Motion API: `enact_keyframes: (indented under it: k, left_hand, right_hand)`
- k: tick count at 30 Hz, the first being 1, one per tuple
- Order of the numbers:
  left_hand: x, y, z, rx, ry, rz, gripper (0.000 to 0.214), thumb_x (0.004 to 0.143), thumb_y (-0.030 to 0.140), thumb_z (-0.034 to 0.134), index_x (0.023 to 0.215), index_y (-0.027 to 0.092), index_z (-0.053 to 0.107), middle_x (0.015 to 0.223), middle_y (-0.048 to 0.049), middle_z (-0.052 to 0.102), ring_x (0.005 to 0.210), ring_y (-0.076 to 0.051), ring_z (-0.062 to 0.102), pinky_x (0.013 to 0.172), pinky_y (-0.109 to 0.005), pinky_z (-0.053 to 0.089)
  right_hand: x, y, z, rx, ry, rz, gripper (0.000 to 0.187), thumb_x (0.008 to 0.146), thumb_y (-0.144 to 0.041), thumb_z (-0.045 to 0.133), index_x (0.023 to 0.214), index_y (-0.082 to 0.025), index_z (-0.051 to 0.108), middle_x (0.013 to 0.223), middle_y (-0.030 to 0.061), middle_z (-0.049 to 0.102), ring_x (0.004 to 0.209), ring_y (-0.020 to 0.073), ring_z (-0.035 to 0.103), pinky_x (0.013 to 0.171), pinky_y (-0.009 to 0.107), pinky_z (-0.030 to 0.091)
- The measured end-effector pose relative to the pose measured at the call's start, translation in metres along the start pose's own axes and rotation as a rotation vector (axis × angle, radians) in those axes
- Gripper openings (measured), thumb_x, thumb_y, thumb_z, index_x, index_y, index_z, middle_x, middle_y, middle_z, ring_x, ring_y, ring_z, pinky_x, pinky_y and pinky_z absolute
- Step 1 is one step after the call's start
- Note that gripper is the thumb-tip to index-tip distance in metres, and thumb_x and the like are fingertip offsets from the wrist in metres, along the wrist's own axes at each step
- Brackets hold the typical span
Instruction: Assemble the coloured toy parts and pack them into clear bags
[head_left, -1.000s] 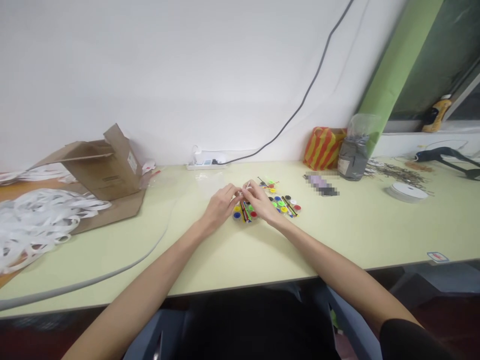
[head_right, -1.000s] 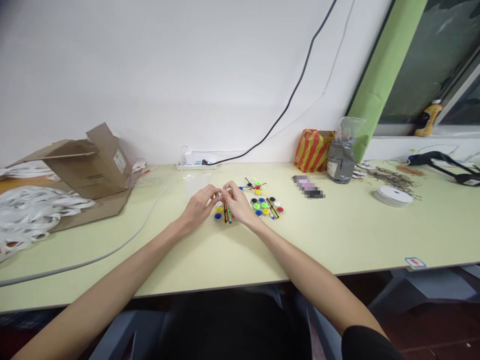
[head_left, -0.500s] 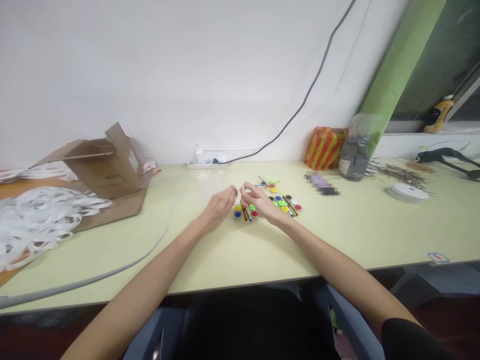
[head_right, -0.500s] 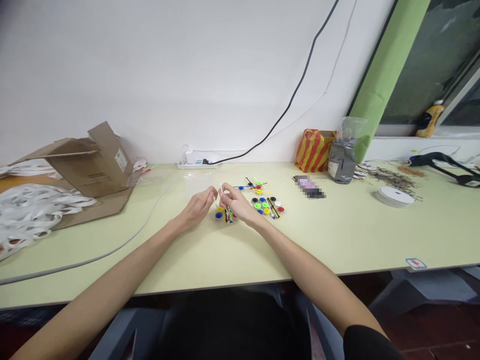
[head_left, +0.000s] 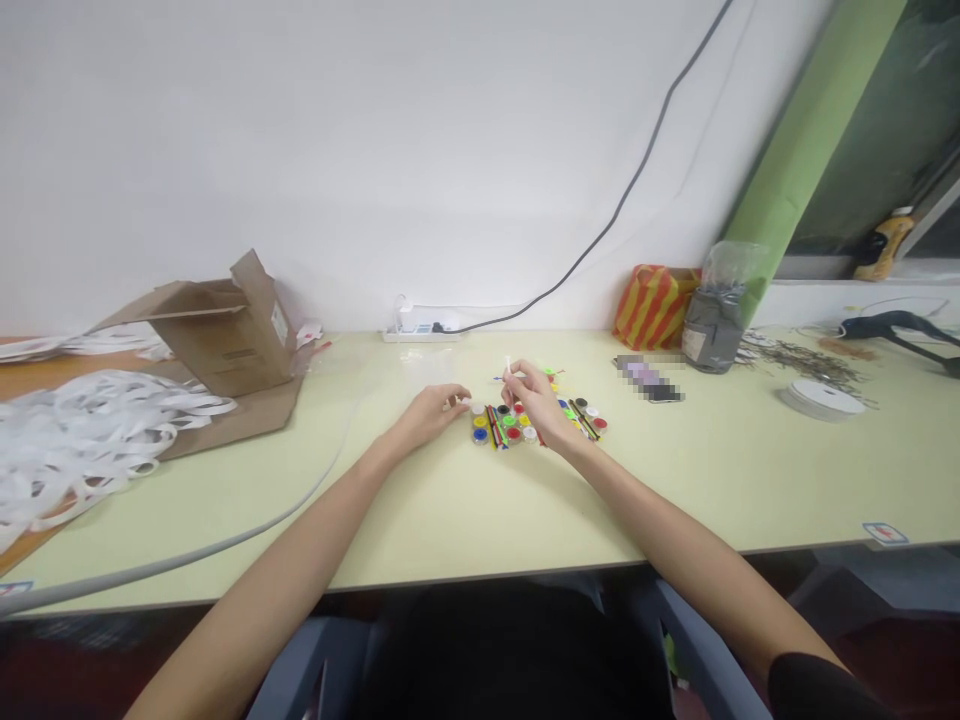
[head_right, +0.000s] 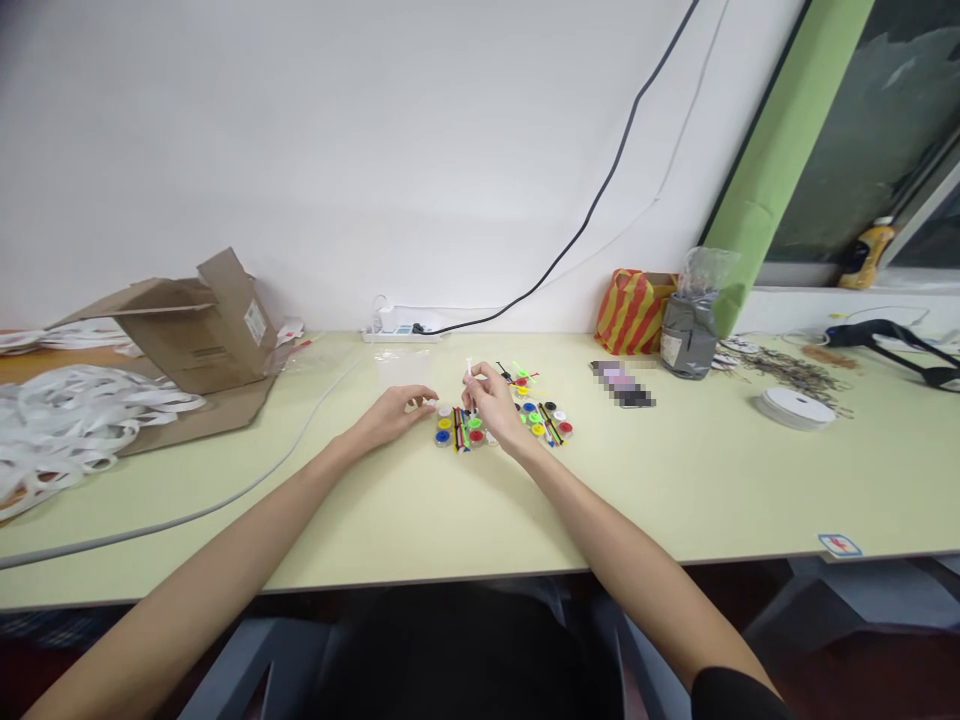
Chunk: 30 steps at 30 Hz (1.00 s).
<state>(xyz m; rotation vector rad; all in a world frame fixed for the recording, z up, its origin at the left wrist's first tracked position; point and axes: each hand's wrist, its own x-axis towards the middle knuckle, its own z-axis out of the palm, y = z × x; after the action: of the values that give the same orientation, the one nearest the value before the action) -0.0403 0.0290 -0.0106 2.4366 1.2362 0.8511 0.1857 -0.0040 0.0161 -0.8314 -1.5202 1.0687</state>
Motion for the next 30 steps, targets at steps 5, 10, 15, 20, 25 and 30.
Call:
enact_keyframes:
  k: [5,10,15,20,25,30]
  left_hand:
    - [0.0024,-0.0046,-0.0015,0.043,0.049,0.066,0.022,0.087,0.04,0.064,0.096,0.022,0.073,0.102,-0.0072,0.068,0.098,-0.023,0.06,0.09,-0.038,0.047]
    - [0.0016,-0.005,-0.0052,-0.055,0.041,-0.023,0.025,0.085,0.041,0.066,0.092,0.019,0.074,0.094,-0.0057,0.068,0.083,-0.019,0.059,0.077,-0.033,0.048]
    - [0.0,-0.0055,-0.0084,-0.109,-0.037,-0.079,0.031,0.086,0.047,0.064,0.093,0.018,0.075,0.09,-0.0053,0.07,0.079,-0.018,0.06,0.073,-0.031,0.047]
    - [0.0018,-0.0065,-0.009,-0.065,-0.04,-0.045,0.032,0.085,0.049,0.065,0.088,0.02,0.078,0.092,-0.0068,0.069,0.084,-0.02,0.06,0.076,-0.033,0.048]
    - [0.0018,-0.0034,-0.0098,-0.057,-0.059,-0.043,0.033,0.085,0.051,0.064,0.088,0.022,0.079,0.088,-0.0067,0.068,0.084,-0.021,0.06,0.077,-0.034,0.048]
    - [0.0017,-0.003,-0.0098,-0.082,-0.073,-0.044,0.035,0.084,0.054,0.065,0.09,0.023,0.08,0.09,-0.0071,0.069,0.086,-0.022,0.061,0.078,-0.036,0.048]
  right_hand:
    - [0.0008,0.0003,0.0003,-0.012,-0.006,-0.012,0.034,0.088,-0.056,0.055,0.084,-0.024,0.044,0.057,-0.005,0.052,0.055,0.0131,0.045,0.056,0.025,0.033]
    - [0.0014,0.0005,-0.0005,-0.015,0.007,-0.025,0.033,0.089,-0.055,0.055,0.083,-0.024,0.044,0.056,-0.0052,0.051,0.054,0.0129,0.043,0.054,0.025,0.032]
    - [0.0027,0.0038,-0.0018,-0.008,0.017,-0.03,0.033,0.09,-0.055,0.055,0.085,-0.024,0.046,0.056,-0.0054,0.051,0.053,0.0123,0.042,0.054,0.025,0.032]
    - [0.0037,0.0061,-0.0023,0.0,0.018,-0.028,0.032,0.089,-0.054,0.056,0.085,-0.023,0.048,0.055,-0.0053,0.052,0.052,0.0123,0.043,0.054,0.025,0.033]
    - [0.0037,0.0061,-0.0028,0.0,0.015,-0.03,0.031,0.089,-0.053,0.056,0.085,-0.023,0.048,0.055,-0.0052,0.052,0.053,0.0124,0.044,0.054,0.025,0.033]
    - [0.0033,0.0048,-0.003,-0.004,0.012,-0.029,0.03,0.089,-0.052,0.056,0.084,-0.023,0.049,0.055,-0.0052,0.052,0.053,0.0124,0.044,0.053,0.025,0.033]
